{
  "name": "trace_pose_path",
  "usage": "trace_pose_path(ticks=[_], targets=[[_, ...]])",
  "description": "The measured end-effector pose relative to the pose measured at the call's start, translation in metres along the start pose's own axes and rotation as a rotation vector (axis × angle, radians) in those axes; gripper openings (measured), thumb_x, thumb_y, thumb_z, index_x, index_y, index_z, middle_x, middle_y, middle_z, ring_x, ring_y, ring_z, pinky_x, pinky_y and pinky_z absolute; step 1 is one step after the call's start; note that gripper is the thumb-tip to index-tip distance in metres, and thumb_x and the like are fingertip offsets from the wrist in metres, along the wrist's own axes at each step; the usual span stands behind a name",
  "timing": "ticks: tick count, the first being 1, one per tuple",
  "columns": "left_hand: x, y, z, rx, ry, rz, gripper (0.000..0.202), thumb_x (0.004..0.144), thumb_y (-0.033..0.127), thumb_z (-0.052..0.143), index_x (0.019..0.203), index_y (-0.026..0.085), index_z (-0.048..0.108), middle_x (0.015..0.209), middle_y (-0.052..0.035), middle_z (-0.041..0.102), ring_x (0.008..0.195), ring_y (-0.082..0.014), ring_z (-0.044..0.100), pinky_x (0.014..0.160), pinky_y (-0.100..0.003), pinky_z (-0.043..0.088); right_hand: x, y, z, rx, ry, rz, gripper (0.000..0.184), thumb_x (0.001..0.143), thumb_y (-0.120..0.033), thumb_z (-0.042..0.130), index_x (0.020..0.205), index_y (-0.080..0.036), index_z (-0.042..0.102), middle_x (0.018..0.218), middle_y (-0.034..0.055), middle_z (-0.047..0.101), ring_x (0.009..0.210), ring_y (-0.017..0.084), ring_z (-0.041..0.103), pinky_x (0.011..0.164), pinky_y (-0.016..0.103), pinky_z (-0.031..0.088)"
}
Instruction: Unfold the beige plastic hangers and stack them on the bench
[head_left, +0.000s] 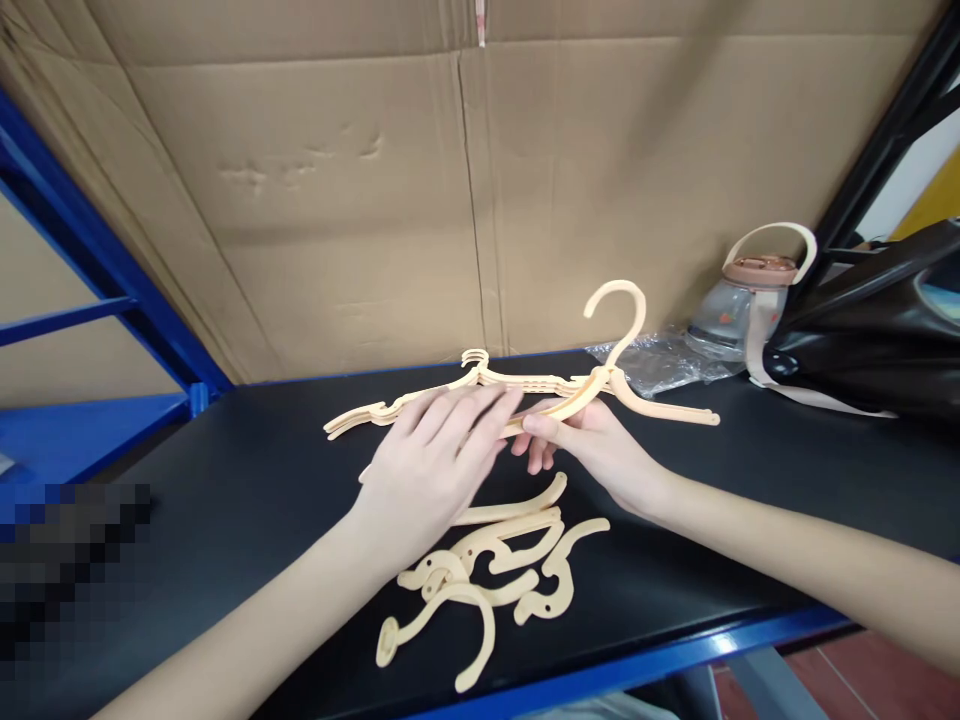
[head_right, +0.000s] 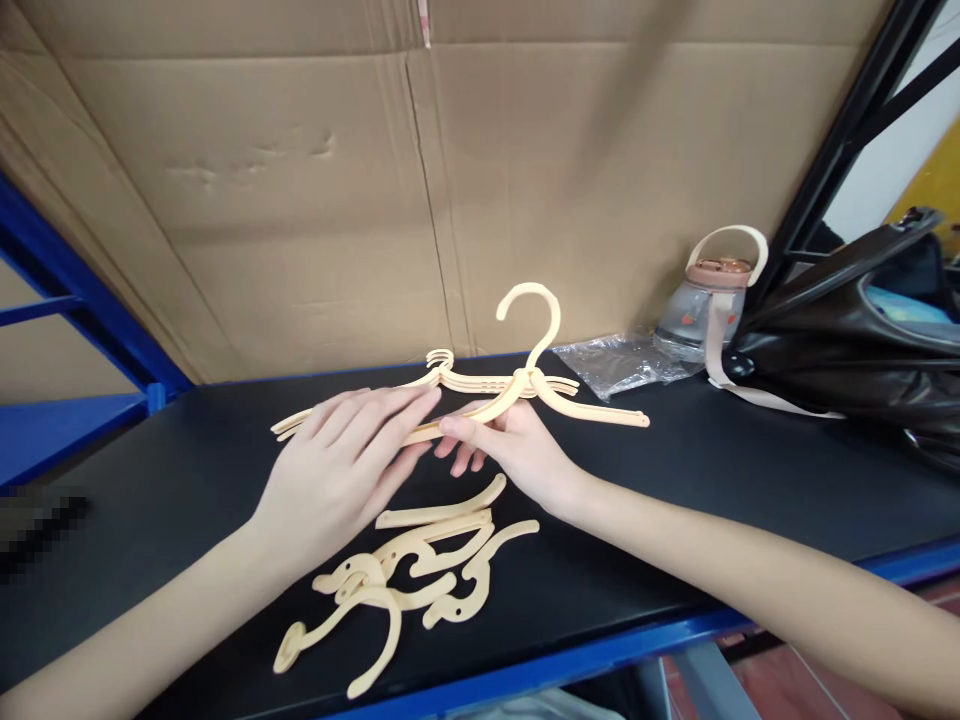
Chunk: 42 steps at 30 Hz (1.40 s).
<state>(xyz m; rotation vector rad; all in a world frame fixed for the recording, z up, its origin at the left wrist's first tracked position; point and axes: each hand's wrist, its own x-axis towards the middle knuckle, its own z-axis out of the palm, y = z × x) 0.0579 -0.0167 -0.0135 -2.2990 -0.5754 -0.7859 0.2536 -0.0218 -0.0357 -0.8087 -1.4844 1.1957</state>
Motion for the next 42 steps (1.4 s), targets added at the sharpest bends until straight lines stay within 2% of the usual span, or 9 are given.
trace_pose_path(ticks=[5, 11, 15, 21, 27, 31, 34, 37, 42], targets=[[-0.001, 0.001, 0.004, 0.168, -0.018, 0.094, 0.036, 0.091, 0.005, 0.039, 0.121, 0.011, 0.057, 0.115, -0.0128, 0.067, 0.099, -0.0236, 0.066, 0.101, -0.049, 0.042, -0.003, 0.000, 0.003, 0.023, -0.045, 0.053, 0.030, 0.085, -0.043, 0.059, 0.085, -0.016, 0.070, 0.078, 0.0060, 0.071, 0.058, 0.012, 0.063, 0.056, 0.025, 0.047], [-0.002, -0.005, 0.003, 0.017, -0.080, -0.112, 0.044, 0.090, 0.003, 0.033, 0.125, 0.016, 0.056, 0.120, -0.0130, 0.063, 0.108, -0.0262, 0.061, 0.101, -0.049, 0.042, 0.000, 0.000, 0.001, 0.029, -0.135, 0.103, 0.040, 0.088, -0.052, 0.049, 0.098, -0.016, 0.062, 0.080, 0.0069, 0.071, 0.061, 0.014, 0.064, 0.056, 0.025, 0.047], [-0.001, -0.020, -0.002, 0.223, -0.153, -0.271, 0.045, 0.086, 0.003, 0.033, 0.124, 0.012, 0.054, 0.116, -0.0153, 0.064, 0.097, -0.0297, 0.064, 0.079, -0.041, 0.052, 0.006, 0.003, -0.008, 0.079, -0.013, 0.146, 0.055, 0.086, -0.058, 0.048, 0.127, -0.021, 0.042, 0.076, 0.0050, 0.070, 0.058, 0.015, 0.062, 0.052, 0.025, 0.046], [0.000, -0.034, -0.006, 0.474, -0.310, -0.431, 0.041, 0.080, 0.003, 0.034, 0.116, 0.012, 0.052, 0.097, -0.0140, 0.064, 0.075, -0.0282, 0.061, 0.058, -0.034, 0.044, 0.023, 0.006, -0.037, 0.103, 0.408, -0.075, 0.055, 0.079, -0.058, 0.057, 0.120, -0.025, 0.040, 0.080, -0.0007, 0.063, 0.054, 0.011, 0.057, 0.050, 0.024, 0.042], [-0.001, -0.034, -0.003, 0.425, -0.428, -0.449, 0.042, 0.077, 0.000, 0.035, 0.114, 0.010, 0.052, 0.090, -0.0140, 0.061, 0.076, -0.0296, 0.061, 0.057, -0.034, 0.044, 0.034, 0.001, -0.065, -0.559, 0.257, -0.294, 0.040, 0.078, -0.048, 0.065, 0.107, -0.022, 0.056, 0.086, 0.0020, 0.060, 0.062, 0.013, 0.055, 0.060, 0.029, 0.042], [-0.002, -0.033, -0.001, 0.414, -0.438, -0.411, 0.043, 0.078, -0.002, 0.033, 0.114, 0.012, 0.052, 0.090, -0.0116, 0.062, 0.076, -0.0277, 0.062, 0.058, -0.033, 0.044, 0.032, -0.001, -0.069, -1.119, 0.339, -0.349, 0.042, 0.083, -0.047, 0.062, 0.115, -0.022, 0.053, 0.074, -0.0009, 0.055, 0.057, 0.013, 0.049, 0.057, 0.028, 0.037], [-0.002, -0.031, 0.000, 0.414, -0.434, -0.396, 0.044, 0.078, -0.003, 0.033, 0.115, 0.013, 0.052, 0.092, -0.0106, 0.063, 0.077, -0.0263, 0.062, 0.061, -0.032, 0.045, 0.031, -0.005, -0.071, -1.402, 0.345, -0.405, 0.027, 0.088, -0.045, 0.055, 0.099, -0.020, 0.062, 0.075, 0.0017, 0.055, 0.066, 0.016, 0.054, 0.056, 0.028, 0.034], [-0.001, -0.029, 0.001, 0.401, -0.454, -0.394, 0.044, 0.078, -0.004, 0.033, 0.114, 0.012, 0.053, 0.092, -0.0106, 0.064, 0.077, -0.0257, 0.063, 0.064, -0.033, 0.047, 0.032, -0.010, -0.072, -1.610, 0.279, -0.521, 0.030, 0.093, -0.041, 0.048, 0.082, -0.017, 0.063, 0.080, 0.0061, 0.057, 0.076, 0.020, 0.054, 0.059, 0.029, 0.035], [-0.004, -0.027, 0.002, 0.396, -0.482, -0.452, 0.054, 0.077, -0.005, 0.034, 0.128, 0.011, 0.046, 0.095, -0.0096, 0.065, 0.084, -0.0266, 0.063, 0.056, -0.032, 0.048, 0.031, -0.010, -0.069, -1.727, 0.201, -0.674, 0.029, 0.096, -0.034, 0.042, 0.081, -0.015, 0.058, 0.084, 0.0079, 0.062, 0.074, 0.019, 0.055, 0.064, 0.029, 0.037]])
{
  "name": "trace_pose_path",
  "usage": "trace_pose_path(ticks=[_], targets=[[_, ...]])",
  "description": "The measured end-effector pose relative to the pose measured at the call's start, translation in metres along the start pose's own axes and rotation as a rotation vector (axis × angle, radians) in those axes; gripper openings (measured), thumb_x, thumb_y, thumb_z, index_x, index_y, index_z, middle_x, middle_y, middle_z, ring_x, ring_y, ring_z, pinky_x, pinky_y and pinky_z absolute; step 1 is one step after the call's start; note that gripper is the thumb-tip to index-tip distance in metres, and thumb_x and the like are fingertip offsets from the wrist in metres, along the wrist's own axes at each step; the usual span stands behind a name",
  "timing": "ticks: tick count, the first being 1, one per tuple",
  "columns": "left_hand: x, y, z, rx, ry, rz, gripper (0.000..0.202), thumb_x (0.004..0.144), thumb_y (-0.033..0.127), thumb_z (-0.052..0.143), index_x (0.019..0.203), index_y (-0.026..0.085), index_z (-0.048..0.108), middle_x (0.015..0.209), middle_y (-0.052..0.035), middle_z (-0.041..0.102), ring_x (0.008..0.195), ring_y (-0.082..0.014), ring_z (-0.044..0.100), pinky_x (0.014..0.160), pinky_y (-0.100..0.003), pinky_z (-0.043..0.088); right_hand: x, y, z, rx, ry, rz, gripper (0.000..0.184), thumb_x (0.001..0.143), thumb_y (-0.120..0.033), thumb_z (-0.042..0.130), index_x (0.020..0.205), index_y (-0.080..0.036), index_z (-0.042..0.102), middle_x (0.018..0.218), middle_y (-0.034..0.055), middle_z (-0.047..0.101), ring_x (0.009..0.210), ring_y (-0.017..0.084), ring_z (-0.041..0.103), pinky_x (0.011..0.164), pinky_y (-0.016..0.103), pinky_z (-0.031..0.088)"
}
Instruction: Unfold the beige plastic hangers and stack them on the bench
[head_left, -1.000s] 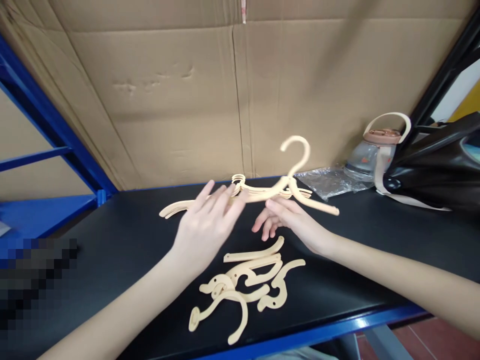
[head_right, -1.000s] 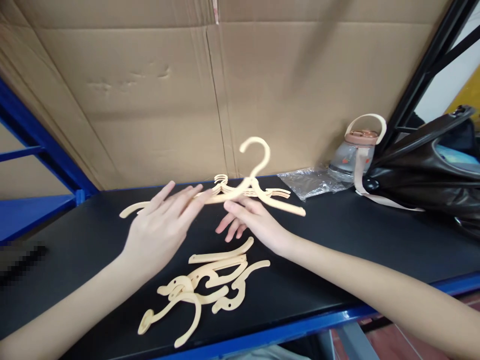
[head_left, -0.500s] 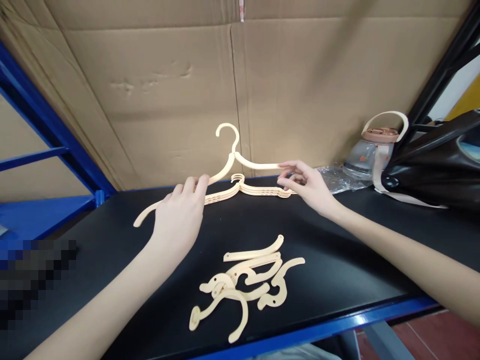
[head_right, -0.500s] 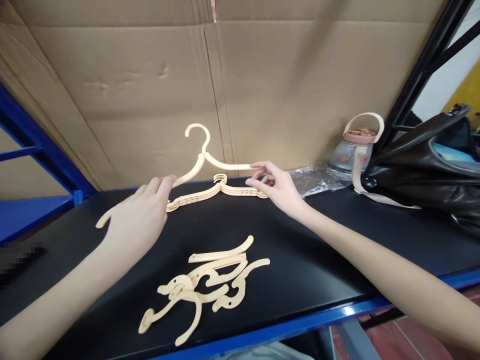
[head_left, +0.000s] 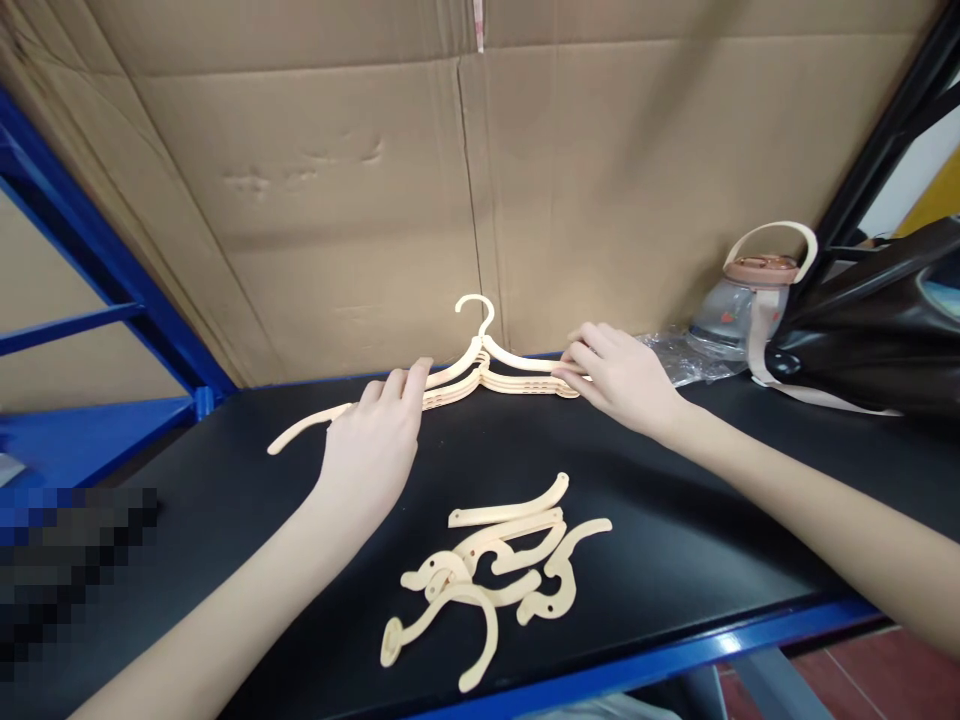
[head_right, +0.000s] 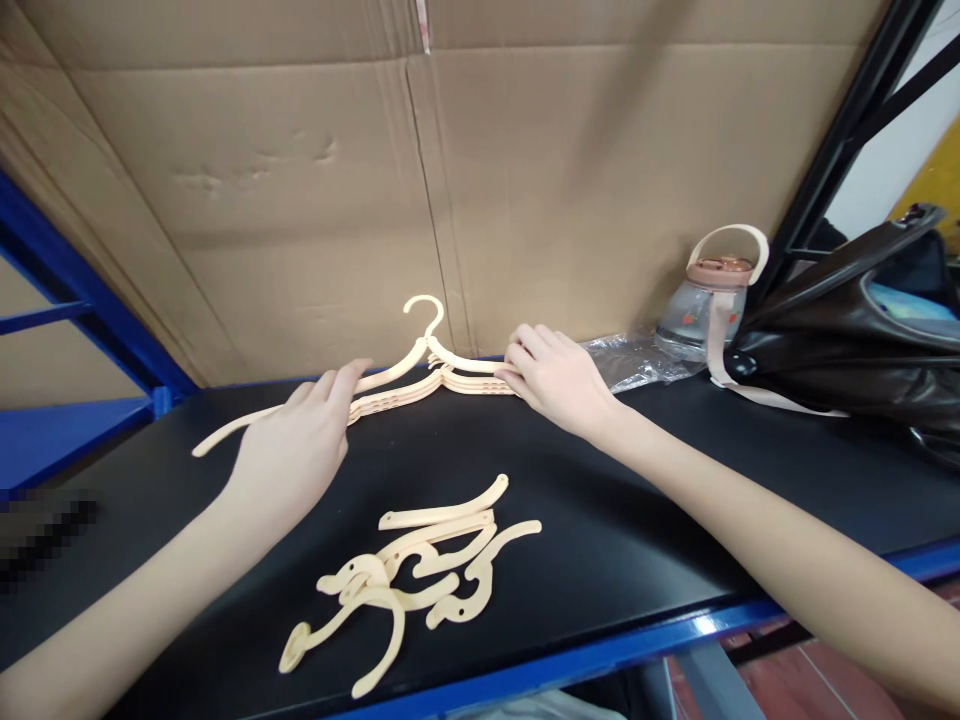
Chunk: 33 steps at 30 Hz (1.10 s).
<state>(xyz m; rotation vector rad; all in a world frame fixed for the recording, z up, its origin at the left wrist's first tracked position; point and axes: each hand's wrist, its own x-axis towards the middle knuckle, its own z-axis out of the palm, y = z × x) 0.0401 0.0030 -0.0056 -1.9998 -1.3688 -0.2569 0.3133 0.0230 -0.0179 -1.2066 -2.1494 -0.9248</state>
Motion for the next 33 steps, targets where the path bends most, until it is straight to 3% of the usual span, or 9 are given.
trace_pose_path(ticks=[3, 7, 11, 16, 20, 25, 28, 30, 33], targets=[[0.001, -0.001, 0.003, -0.011, 0.067, -0.004, 0.057, 0.080, -0.001, 0.038, 0.136, 0.009, 0.037, 0.101, -0.0125, 0.065, 0.084, -0.0280, 0.064, 0.060, -0.034, 0.050, -0.004, -0.002, 0.002, 0.074, 0.020, 0.055, 0.028, 0.097, -0.036, 0.040, 0.086, -0.016, 0.057, 0.071, 0.0018, 0.065, 0.061, 0.015, 0.058, 0.056, 0.025, 0.035], [0.001, 0.003, 0.002, -0.108, 0.426, 0.026, 0.057, 0.087, 0.019, 0.050, 0.139, 0.006, 0.031, 0.138, -0.0243, 0.040, 0.122, -0.0401, 0.045, 0.091, -0.049, 0.046, -0.008, -0.007, 0.001, 0.058, 0.126, 0.057, 0.029, 0.098, -0.035, 0.040, 0.086, -0.017, 0.059, 0.061, -0.0015, 0.064, 0.052, 0.012, 0.058, 0.051, 0.024, 0.033], [-0.005, 0.015, -0.006, -0.115, 0.671, 0.254, 0.060, 0.085, 0.027, 0.059, 0.139, 0.009, 0.037, 0.142, -0.0184, 0.038, 0.135, -0.0348, 0.029, 0.108, -0.048, 0.030, -0.009, -0.027, -0.013, 0.026, 0.211, -0.050, 0.029, 0.097, -0.034, 0.045, 0.079, -0.018, 0.061, 0.053, -0.0032, 0.061, 0.046, 0.011, 0.053, 0.051, 0.024, 0.034], [-0.009, 0.024, -0.009, -0.159, 0.625, 0.568, 0.033, 0.090, 0.016, 0.052, 0.122, 0.008, 0.055, 0.116, -0.0100, 0.064, 0.111, -0.0251, 0.055, 0.107, -0.048, 0.031, -0.011, -0.061, -0.036, 0.158, 0.288, -0.221, 0.023, 0.093, -0.027, 0.053, 0.075, -0.016, 0.060, 0.067, -0.0018, 0.068, 0.049, 0.008, 0.054, 0.053, 0.023, 0.039], [-0.009, 0.020, -0.010, -0.256, 0.584, 0.666, 0.023, 0.091, 0.012, 0.049, 0.110, 0.005, 0.060, 0.085, -0.0066, 0.068, 0.076, -0.0192, 0.060, 0.076, -0.035, 0.048, -0.012, -0.067, -0.041, 0.217, 0.248, -0.276, 0.023, 0.092, -0.026, 0.054, 0.074, -0.015, 0.060, 0.061, -0.0029, 0.066, 0.044, 0.008, 0.050, 0.050, 0.024, 0.039], [-0.009, 0.011, -0.013, -0.255, 0.565, 0.650, 0.031, 0.091, 0.007, 0.044, 0.119, 0.004, 0.055, 0.091, -0.0089, 0.068, 0.077, -0.0205, 0.058, 0.068, -0.034, 0.044, -0.012, -0.054, -0.040, 0.349, 0.384, -0.236, 0.028, 0.089, -0.041, 0.054, 0.100, -0.015, 0.058, 0.086, 0.0060, 0.070, 0.076, 0.017, 0.065, 0.063, 0.027, 0.048], [-0.008, 0.007, -0.013, -0.232, 0.537, 0.636, 0.035, 0.090, 0.003, 0.042, 0.123, 0.004, 0.053, 0.097, -0.0096, 0.068, 0.082, -0.0213, 0.058, 0.068, -0.034, 0.042, -0.013, -0.056, -0.051, 0.364, 0.466, -0.294, 0.020, 0.090, -0.035, 0.052, 0.093, -0.018, 0.059, 0.085, 0.0073, 0.068, 0.081, 0.019, 0.062, 0.066, 0.030, 0.048], [-0.007, 0.007, -0.011, -0.243, 0.517, 0.637, 0.035, 0.090, 0.002, 0.040, 0.123, 0.004, 0.054, 0.098, -0.0095, 0.068, 0.082, -0.0207, 0.058, 0.070, -0.033, 0.043, -0.015, -0.064, -0.060, 0.377, 0.368, -0.444, 0.023, 0.090, -0.033, 0.052, 0.074, -0.019, 0.059, 0.071, 0.0039, 0.063, 0.067, 0.016, 0.057, 0.058, 0.028, 0.043], [-0.006, 0.008, -0.010, -0.281, 0.508, 0.631, 0.036, 0.092, 0.003, 0.037, 0.121, 0.007, 0.056, 0.103, -0.0104, 0.066, 0.087, -0.0212, 0.058, 0.072, -0.033, 0.043, -0.019, -0.079, -0.067, 0.468, -0.049, -0.551, 0.035, 0.087, -0.042, 0.055, 0.063, -0.018, 0.056, 0.062, 0.0000, 0.055, 0.059, 0.014, 0.050, 0.053, 0.028, 0.036]])
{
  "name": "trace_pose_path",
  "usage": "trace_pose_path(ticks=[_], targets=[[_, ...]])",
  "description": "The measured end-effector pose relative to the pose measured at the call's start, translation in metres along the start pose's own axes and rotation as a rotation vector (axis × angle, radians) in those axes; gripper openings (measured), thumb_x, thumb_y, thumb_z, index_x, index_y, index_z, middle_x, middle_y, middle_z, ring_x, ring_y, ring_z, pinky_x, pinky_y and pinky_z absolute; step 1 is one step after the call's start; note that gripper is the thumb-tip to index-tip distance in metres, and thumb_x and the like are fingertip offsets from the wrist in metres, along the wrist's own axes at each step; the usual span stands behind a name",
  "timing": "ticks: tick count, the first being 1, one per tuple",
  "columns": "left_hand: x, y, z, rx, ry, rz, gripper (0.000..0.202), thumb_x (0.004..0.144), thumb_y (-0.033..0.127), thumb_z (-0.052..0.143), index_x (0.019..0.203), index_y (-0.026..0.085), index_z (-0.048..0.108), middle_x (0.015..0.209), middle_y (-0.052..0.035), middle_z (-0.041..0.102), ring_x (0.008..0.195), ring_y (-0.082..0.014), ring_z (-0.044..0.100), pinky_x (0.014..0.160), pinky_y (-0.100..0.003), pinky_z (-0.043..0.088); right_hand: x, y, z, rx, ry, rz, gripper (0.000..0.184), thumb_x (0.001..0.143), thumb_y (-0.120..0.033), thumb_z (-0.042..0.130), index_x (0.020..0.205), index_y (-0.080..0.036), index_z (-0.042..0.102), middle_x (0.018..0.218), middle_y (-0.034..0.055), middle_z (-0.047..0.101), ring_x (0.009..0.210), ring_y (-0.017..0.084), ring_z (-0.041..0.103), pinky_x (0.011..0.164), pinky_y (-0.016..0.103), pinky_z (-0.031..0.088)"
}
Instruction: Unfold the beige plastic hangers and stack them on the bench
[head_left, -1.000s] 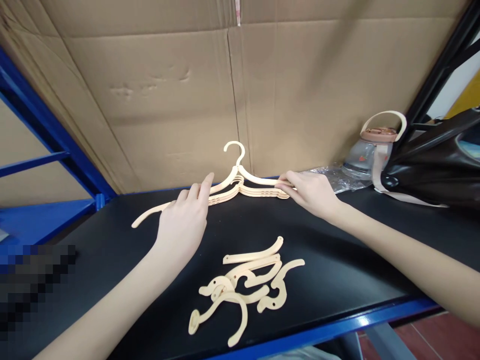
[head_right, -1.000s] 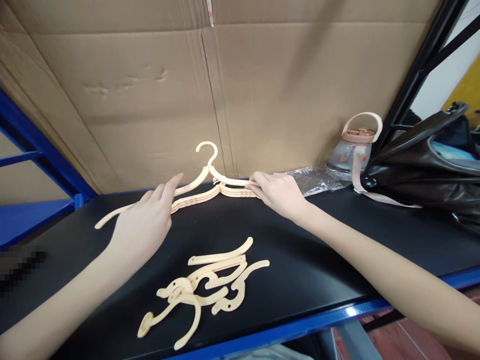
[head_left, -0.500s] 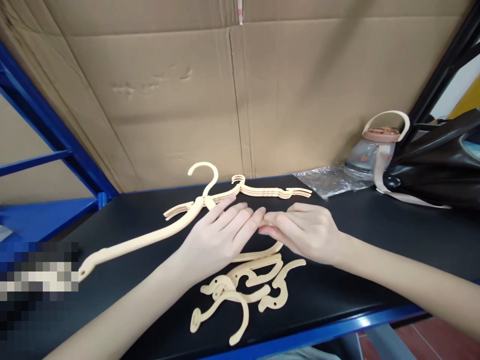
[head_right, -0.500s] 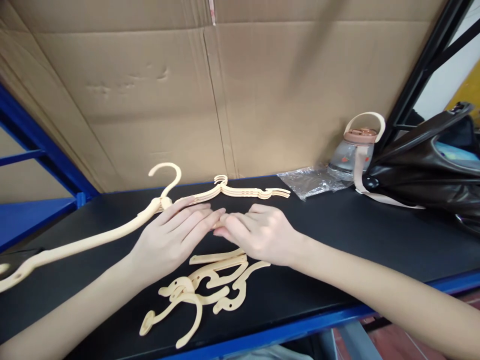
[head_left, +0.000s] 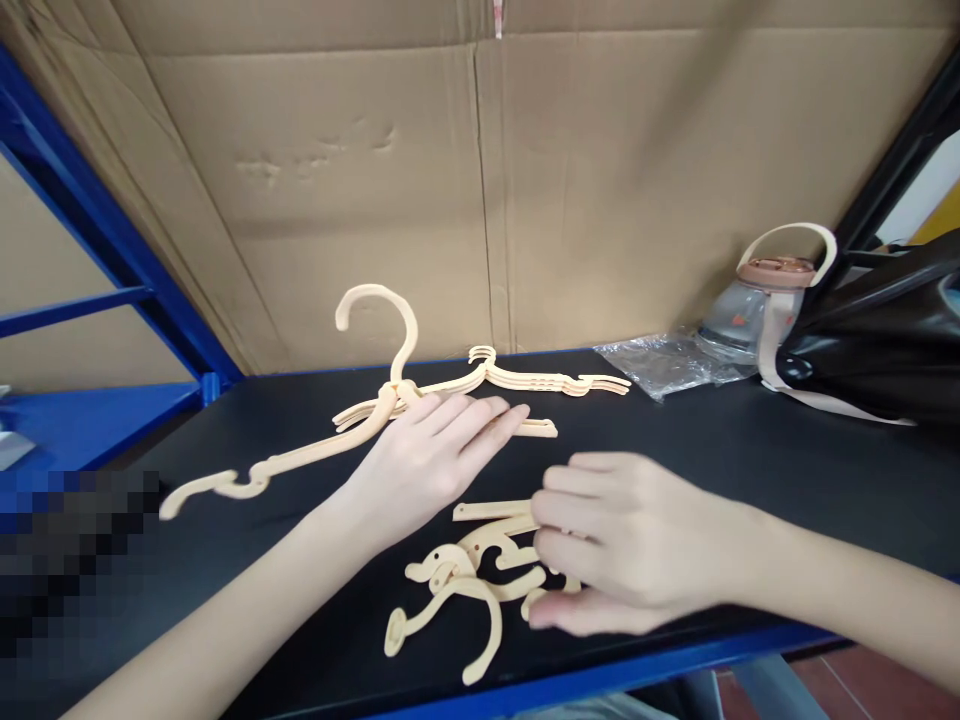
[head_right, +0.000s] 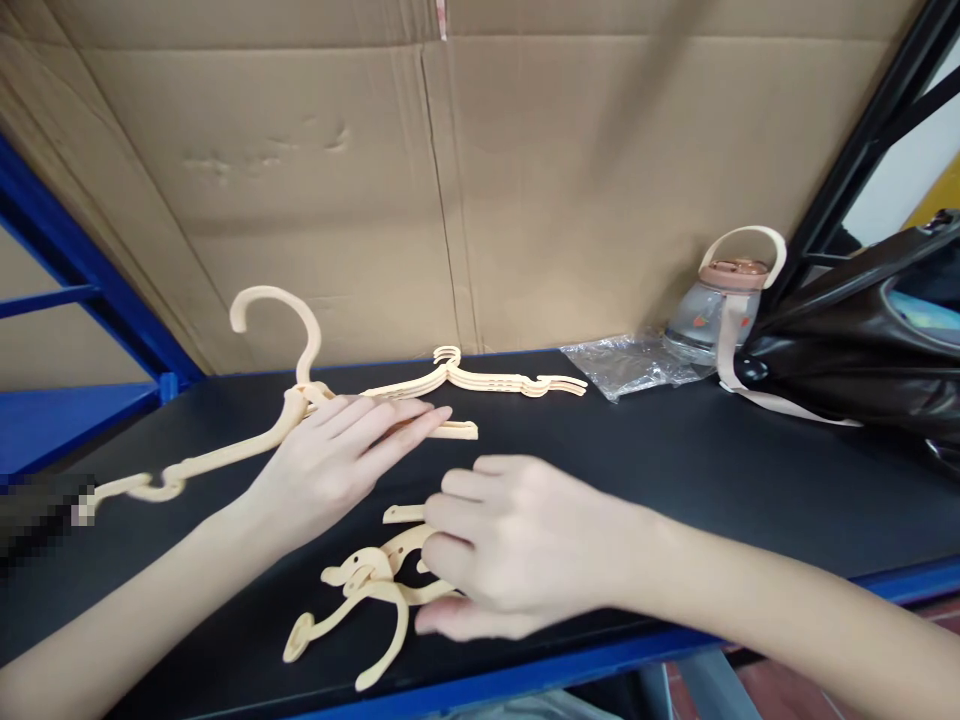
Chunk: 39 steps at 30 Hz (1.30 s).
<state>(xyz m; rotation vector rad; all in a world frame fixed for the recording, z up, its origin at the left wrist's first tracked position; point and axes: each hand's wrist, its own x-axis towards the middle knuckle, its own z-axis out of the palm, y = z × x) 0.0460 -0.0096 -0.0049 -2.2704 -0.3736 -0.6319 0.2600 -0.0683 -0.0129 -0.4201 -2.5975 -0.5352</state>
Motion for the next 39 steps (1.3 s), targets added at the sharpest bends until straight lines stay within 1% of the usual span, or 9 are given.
trace_pose_path(ticks=[4, 10, 14, 18, 21, 25, 28, 34, 39], targets=[[0.000, 0.001, -0.001, -0.035, 0.021, -0.017, 0.037, 0.092, 0.001, 0.035, 0.120, 0.008, 0.057, 0.101, -0.0104, 0.065, 0.089, -0.0207, 0.058, 0.074, -0.032, 0.044, 0.002, -0.008, 0.004, 0.263, -0.368, 0.101, 0.031, 0.085, -0.044, 0.059, 0.073, -0.015, 0.062, 0.073, 0.0007, 0.058, 0.070, 0.015, 0.052, 0.061, 0.027, 0.037], [0.001, 0.003, -0.002, -0.120, 0.035, -0.053, 0.032, 0.092, 0.003, 0.037, 0.115, 0.008, 0.059, 0.091, -0.0073, 0.066, 0.083, -0.0186, 0.059, 0.073, -0.031, 0.044, 0.002, 0.002, 0.000, 0.398, -0.466, 0.198, 0.025, 0.085, -0.039, 0.061, 0.075, -0.016, 0.065, 0.075, 0.0008, 0.060, 0.074, 0.015, 0.056, 0.065, 0.026, 0.041], [0.002, 0.006, 0.000, -0.201, 0.012, -0.088, 0.027, 0.093, 0.005, 0.036, 0.102, 0.009, 0.061, 0.087, -0.0065, 0.067, 0.084, -0.0180, 0.060, 0.072, -0.030, 0.045, 0.001, 0.002, -0.004, 0.472, -0.442, 0.287, 0.008, 0.076, -0.021, 0.070, 0.071, -0.018, 0.064, 0.074, -0.0025, 0.062, 0.077, 0.013, 0.057, 0.071, 0.023, 0.044], [0.002, 0.007, 0.003, -0.188, -0.003, -0.084, 0.024, 0.093, 0.006, 0.036, 0.101, 0.009, 0.059, 0.085, -0.0065, 0.065, 0.081, -0.0187, 0.061, 0.070, -0.031, 0.046, 0.001, 0.004, -0.013, 0.557, -0.387, 0.322, 0.012, 0.065, -0.014, 0.071, 0.068, -0.019, 0.061, 0.071, -0.0050, 0.061, 0.076, 0.011, 0.056, 0.075, 0.022, 0.046], [0.001, 0.007, 0.006, -0.159, -0.026, -0.088, 0.022, 0.092, 0.005, 0.038, 0.101, 0.009, 0.058, 0.089, -0.0072, 0.065, 0.084, -0.0200, 0.061, 0.073, -0.032, 0.046, 0.001, 0.012, -0.021, 0.652, -0.317, 0.371, 0.013, 0.067, -0.010, 0.069, 0.070, -0.019, 0.060, 0.078, -0.0052, 0.061, 0.074, 0.009, 0.055, 0.074, 0.021, 0.046], [0.001, 0.006, 0.008, -0.183, -0.050, -0.106, 0.023, 0.093, 0.006, 0.036, 0.094, 0.012, 0.058, 0.087, -0.0052, 0.066, 0.081, -0.0178, 0.062, 0.076, -0.033, 0.046, 0.000, 0.025, -0.028, 0.792, -0.135, 0.439, 0.013, 0.070, -0.008, 0.068, 0.069, -0.016, 0.057, 0.108, 0.0016, 0.058, 0.088, 0.009, 0.057, 0.075, 0.021, 0.047], [0.001, 0.006, 0.008, -0.175, -0.028, -0.100, 0.022, 0.092, 0.006, 0.038, 0.096, 0.012, 0.058, 0.084, -0.0040, 0.067, 0.077, -0.0173, 0.062, 0.075, -0.033, 0.045, -0.002, 0.036, -0.026, 0.833, -0.022, 0.483, 0.012, 0.075, -0.011, 0.066, 0.069, -0.015, 0.056, 0.103, 0.0035, 0.061, 0.080, 0.010, 0.058, 0.071, 0.022, 0.048], [0.002, 0.006, 0.004, -0.098, 0.021, -0.101, 0.023, 0.091, 0.004, 0.037, 0.096, 0.012, 0.059, 0.081, -0.0037, 0.068, 0.076, -0.0176, 0.063, 0.073, -0.032, 0.046, -0.008, 0.051, -0.015, 0.635, 0.102, 0.709, 0.018, 0.083, -0.030, 0.062, 0.074, -0.017, 0.053, 0.075, 0.0007, 0.064, 0.064, 0.011, 0.059, 0.060, 0.022, 0.046], [0.003, 0.006, 0.002, -0.077, 0.045, -0.132, 0.022, 0.091, 0.004, 0.040, 0.095, 0.013, 0.060, 0.084, -0.0038, 0.070, 0.078, -0.0174, 0.065, 0.073, -0.031, 0.048, -0.009, 0.049, -0.007, 0.246, 0.053, 0.657, 0.010, 0.095, -0.027, 0.043, 0.093, -0.019, 0.049, 0.078, 0.0002, 0.066, 0.054, 0.010, 0.058, 0.052, 0.020, 0.040]])
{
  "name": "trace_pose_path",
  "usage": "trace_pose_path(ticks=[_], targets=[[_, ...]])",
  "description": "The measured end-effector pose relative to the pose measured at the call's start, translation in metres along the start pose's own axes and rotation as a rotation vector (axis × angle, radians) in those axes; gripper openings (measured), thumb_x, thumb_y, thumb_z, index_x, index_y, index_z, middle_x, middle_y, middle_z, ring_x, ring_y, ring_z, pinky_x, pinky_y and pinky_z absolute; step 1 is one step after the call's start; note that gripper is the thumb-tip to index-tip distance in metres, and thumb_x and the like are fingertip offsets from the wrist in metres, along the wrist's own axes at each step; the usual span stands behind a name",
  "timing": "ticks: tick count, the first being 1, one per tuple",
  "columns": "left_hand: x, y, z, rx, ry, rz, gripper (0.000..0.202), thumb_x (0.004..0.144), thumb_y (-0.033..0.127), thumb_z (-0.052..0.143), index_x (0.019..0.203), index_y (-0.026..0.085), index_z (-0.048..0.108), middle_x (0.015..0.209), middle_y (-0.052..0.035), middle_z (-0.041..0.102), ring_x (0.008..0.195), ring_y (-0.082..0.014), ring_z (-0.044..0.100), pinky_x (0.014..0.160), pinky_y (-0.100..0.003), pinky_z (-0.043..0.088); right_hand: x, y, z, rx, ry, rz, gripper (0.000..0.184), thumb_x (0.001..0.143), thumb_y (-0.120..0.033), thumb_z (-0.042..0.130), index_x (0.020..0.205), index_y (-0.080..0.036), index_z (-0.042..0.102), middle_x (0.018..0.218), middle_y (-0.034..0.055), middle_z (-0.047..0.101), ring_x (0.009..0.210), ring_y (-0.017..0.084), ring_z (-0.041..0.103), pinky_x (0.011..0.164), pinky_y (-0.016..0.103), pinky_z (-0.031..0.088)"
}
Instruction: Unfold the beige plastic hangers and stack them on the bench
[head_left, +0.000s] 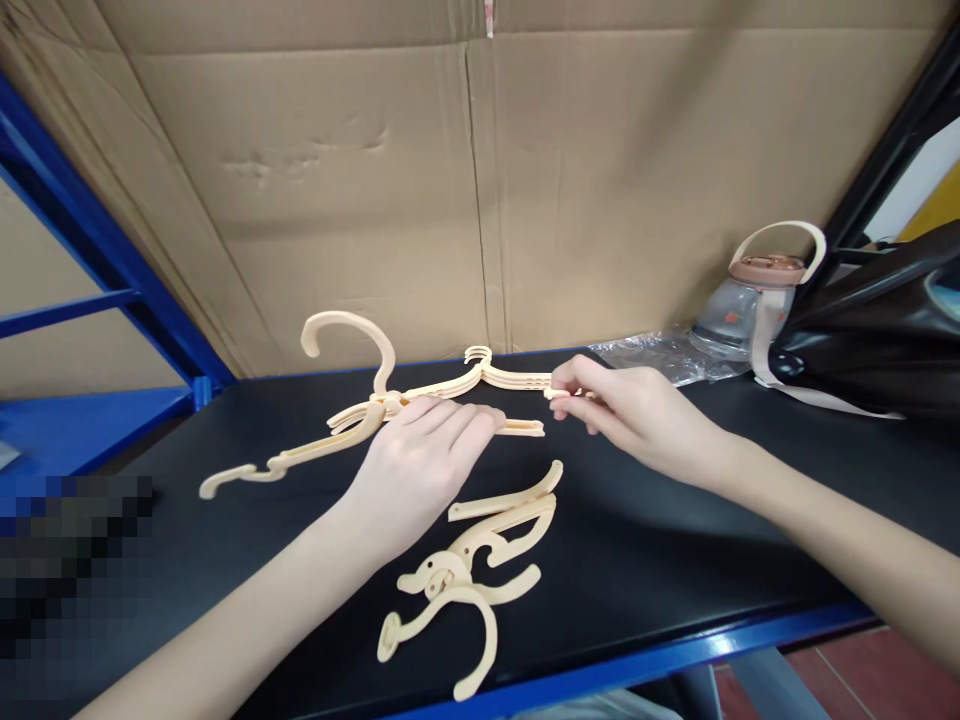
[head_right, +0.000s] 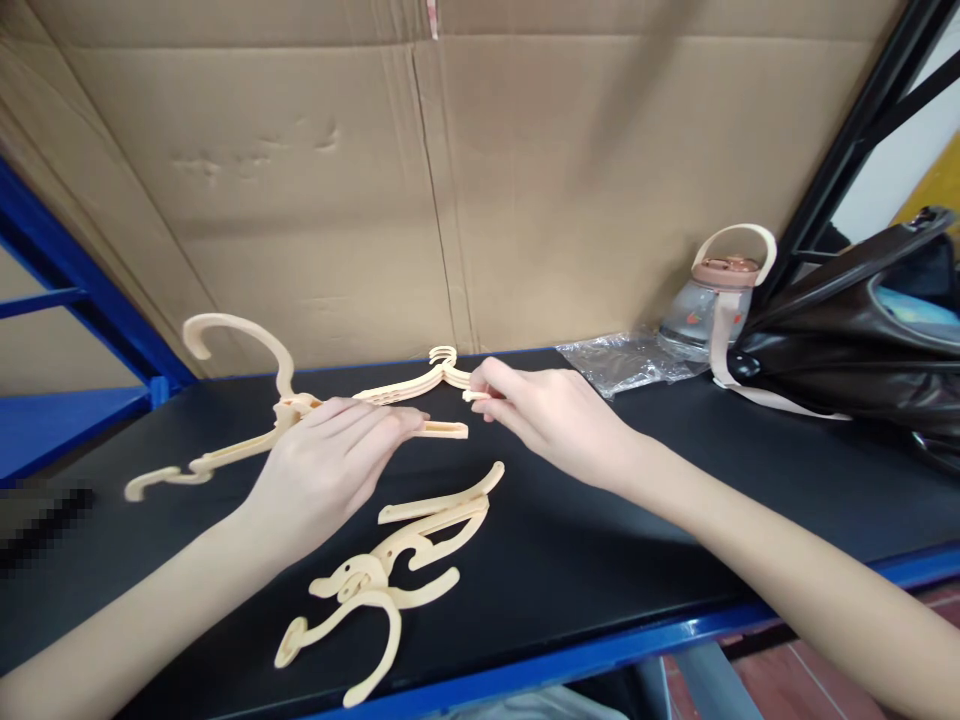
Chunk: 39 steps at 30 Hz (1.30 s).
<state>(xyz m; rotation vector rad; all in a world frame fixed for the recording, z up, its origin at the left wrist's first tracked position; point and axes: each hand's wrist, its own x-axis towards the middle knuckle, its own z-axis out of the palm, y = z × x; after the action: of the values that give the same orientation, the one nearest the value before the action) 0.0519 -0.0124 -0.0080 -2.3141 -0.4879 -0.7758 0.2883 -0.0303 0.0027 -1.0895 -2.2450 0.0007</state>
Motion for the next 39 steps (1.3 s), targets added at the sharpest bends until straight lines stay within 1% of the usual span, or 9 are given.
trace_pose_path(ticks=[3, 5, 12, 18, 23, 28, 31, 34, 39], targets=[[0.000, 0.000, -0.001, 0.035, 0.049, -0.045, 0.018, 0.091, 0.006, 0.044, 0.093, 0.014, 0.060, 0.085, -0.0035, 0.071, 0.075, -0.0169, 0.065, 0.072, -0.030, 0.049, -0.002, -0.005, 0.008, -0.249, 0.103, -0.056, 0.012, 0.097, -0.027, 0.037, 0.092, -0.019, 0.046, 0.082, 0.0026, 0.066, 0.054, 0.013, 0.058, 0.050, 0.022, 0.038], [0.000, 0.000, -0.001, 0.068, 0.067, -0.065, 0.017, 0.090, 0.007, 0.045, 0.092, 0.015, 0.060, 0.084, -0.0031, 0.071, 0.073, -0.0169, 0.066, 0.071, -0.030, 0.050, -0.004, -0.008, 0.012, -0.285, 0.134, -0.065, 0.013, 0.097, -0.026, 0.034, 0.092, -0.019, 0.043, 0.084, 0.0046, 0.065, 0.054, 0.014, 0.058, 0.050, 0.023, 0.037], [-0.001, 0.004, -0.004, 0.199, 0.111, -0.072, 0.011, 0.086, 0.009, 0.053, 0.093, 0.014, 0.061, 0.076, 0.0014, 0.072, 0.063, -0.0151, 0.067, 0.054, -0.027, 0.047, -0.008, -0.012, 0.018, -0.230, 0.033, -0.079, 0.008, 0.096, -0.020, 0.028, 0.095, -0.018, 0.036, 0.086, 0.0081, 0.062, 0.057, 0.016, 0.056, 0.050, 0.025, 0.038], [-0.001, 0.005, -0.003, 0.215, 0.124, -0.069, 0.011, 0.088, 0.011, 0.053, 0.092, 0.016, 0.061, 0.075, 0.0022, 0.072, 0.063, -0.0137, 0.067, 0.053, -0.025, 0.047, -0.009, -0.008, 0.024, -0.344, 0.021, -0.092, 0.008, 0.094, -0.016, 0.029, 0.091, -0.018, 0.037, 0.078, 0.0056, 0.059, 0.056, 0.017, 0.056, 0.046, 0.024, 0.032], [0.000, 0.006, -0.001, 0.237, 0.127, -0.071, 0.010, 0.088, 0.011, 0.054, 0.092, 0.016, 0.061, 0.074, 0.0028, 0.072, 0.063, -0.0131, 0.067, 0.052, -0.025, 0.046, -0.011, -0.005, 0.029, -0.499, 0.069, -0.088, 0.011, 0.091, -0.009, 0.033, 0.094, -0.017, 0.039, 0.078, 0.0042, 0.060, 0.050, 0.015, 0.054, 0.041, 0.024, 0.026], [0.000, 0.007, 0.000, 0.235, 0.143, -0.053, 0.009, 0.086, 0.010, 0.056, 0.094, 0.014, 0.061, 0.075, 0.0024, 0.072, 0.063, -0.0125, 0.067, 0.052, -0.025, 0.046, -0.011, -0.006, 0.029, -0.605, 0.118, -0.169, 0.022, 0.083, 0.002, 0.033, 0.092, -0.016, 0.043, 0.088, 0.0062, 0.061, 0.055, 0.013, 0.056, 0.041, 0.025, 0.024], [-0.001, 0.006, 0.002, 0.236, 0.131, -0.056, 0.009, 0.087, 0.010, 0.056, 0.094, 0.014, 0.061, 0.074, 0.0019, 0.072, 0.064, -0.0134, 0.067, 0.052, -0.025, 0.045, -0.010, -0.007, 0.027, -0.643, 0.093, -0.218, 0.028, 0.079, 0.006, 0.031, 0.090, -0.014, 0.045, 0.086, 0.0068, 0.060, 0.055, 0.013, 0.056, 0.042, 0.026, 0.024], [-0.002, 0.005, 0.004, 0.256, 0.104, -0.044, 0.009, 0.088, 0.011, 0.054, 0.093, 0.015, 0.061, 0.074, 0.0020, 0.071, 0.065, -0.0137, 0.068, 0.052, -0.025, 0.045, -0.010, -0.006, 0.024, -0.630, 0.005, -0.241, 0.022, 0.083, 0.003, 0.035, 0.089, -0.015, 0.047, 0.078, 0.0039, 0.058, 0.051, 0.013, 0.052, 0.042, 0.026, 0.024], [-0.003, 0.003, 0.007, 0.281, 0.072, 0.004, 0.009, 0.087, 0.010, 0.055, 0.090, 0.014, 0.062, 0.075, 0.0015, 0.071, 0.067, -0.0142, 0.067, 0.056, -0.025, 0.045, -0.009, 0.002, 0.022, -0.507, -0.095, -0.242, 0.010, 0.094, -0.014, 0.040, 0.087, -0.017, 0.047, 0.066, -0.0008, 0.056, 0.047, 0.012, 0.045, 0.044, 0.026, 0.021]])
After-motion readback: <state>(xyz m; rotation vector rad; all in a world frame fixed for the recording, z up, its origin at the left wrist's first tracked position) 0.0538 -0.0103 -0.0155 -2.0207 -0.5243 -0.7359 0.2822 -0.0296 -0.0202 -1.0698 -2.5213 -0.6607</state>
